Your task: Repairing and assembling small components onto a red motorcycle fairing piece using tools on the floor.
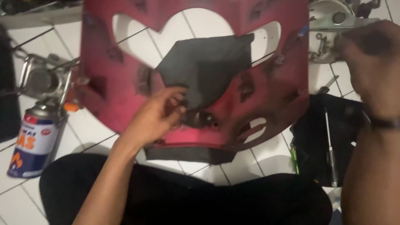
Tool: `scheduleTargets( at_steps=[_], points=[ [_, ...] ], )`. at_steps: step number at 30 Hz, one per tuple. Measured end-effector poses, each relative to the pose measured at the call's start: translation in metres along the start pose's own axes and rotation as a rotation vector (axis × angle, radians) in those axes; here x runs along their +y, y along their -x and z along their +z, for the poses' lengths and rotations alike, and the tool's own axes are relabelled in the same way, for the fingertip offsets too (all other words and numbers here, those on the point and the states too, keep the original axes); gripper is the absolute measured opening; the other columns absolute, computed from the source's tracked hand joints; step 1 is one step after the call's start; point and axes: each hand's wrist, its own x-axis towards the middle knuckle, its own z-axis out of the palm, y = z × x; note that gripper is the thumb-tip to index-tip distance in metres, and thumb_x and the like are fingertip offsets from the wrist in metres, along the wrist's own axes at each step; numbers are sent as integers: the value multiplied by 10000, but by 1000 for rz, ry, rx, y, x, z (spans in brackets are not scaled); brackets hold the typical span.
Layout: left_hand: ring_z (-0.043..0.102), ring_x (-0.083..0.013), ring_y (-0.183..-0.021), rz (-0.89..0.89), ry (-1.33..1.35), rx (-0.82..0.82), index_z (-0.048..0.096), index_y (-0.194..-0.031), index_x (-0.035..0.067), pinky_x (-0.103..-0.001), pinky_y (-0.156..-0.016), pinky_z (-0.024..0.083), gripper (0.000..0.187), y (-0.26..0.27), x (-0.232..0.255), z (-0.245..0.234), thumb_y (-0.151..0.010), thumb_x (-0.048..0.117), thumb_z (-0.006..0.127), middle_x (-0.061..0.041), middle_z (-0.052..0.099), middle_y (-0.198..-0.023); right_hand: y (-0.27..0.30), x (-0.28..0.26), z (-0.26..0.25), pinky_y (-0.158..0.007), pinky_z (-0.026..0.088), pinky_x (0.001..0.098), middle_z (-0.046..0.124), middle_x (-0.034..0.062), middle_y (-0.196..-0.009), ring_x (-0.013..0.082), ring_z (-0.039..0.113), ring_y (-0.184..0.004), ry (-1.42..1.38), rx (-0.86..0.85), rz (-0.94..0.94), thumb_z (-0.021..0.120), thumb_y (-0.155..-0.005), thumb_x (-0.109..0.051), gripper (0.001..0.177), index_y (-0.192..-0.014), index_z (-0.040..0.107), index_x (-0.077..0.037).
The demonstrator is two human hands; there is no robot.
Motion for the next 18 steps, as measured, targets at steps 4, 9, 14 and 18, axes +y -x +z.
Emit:
scheduleTargets(
  at_steps=[4,9,14,18],
  points=[
    [666,-235,-944,274,-273,-159,597,-1310,45,-357,-848,558,502,25,-18,-2,-855,115,797,-116,657,-1038,51,-99,7,-738,543,299,733,116,-975,158,669,-828,-516,-329,253,750,-953,-116,244,-1175,719,-20],
    [679,-283,-1047,286,-220,-95,565,-1361,41,-391,-908,552,553,37,-52,-1,-846,90,761,-139,668,-1162,81,-131,90,-698,572,254,790,45,-921,98,713,-796,-482,-681,315,718,-930,-208,244,-1116,777,-62],
    [695,-284,-1119,349,-112,-60,532,-1384,53,-398,-959,556,551,31,-59,-5,-861,65,704,-146,668,-1242,86,-137,123,-539,474,380,765,90,-926,221,612,-657,-387,-778,594,678,-998,-136,221,-1172,775,-42],
    [694,-302,-1087,260,-119,-56,547,-1358,70,-415,-943,543,476,28,-62,0,-899,59,675,-161,644,-1244,88,-102,129,-652,571,255,768,73,-910,106,713,-777,-562,-650,555,655,-953,-87,193,-1087,731,28]
  ],
)
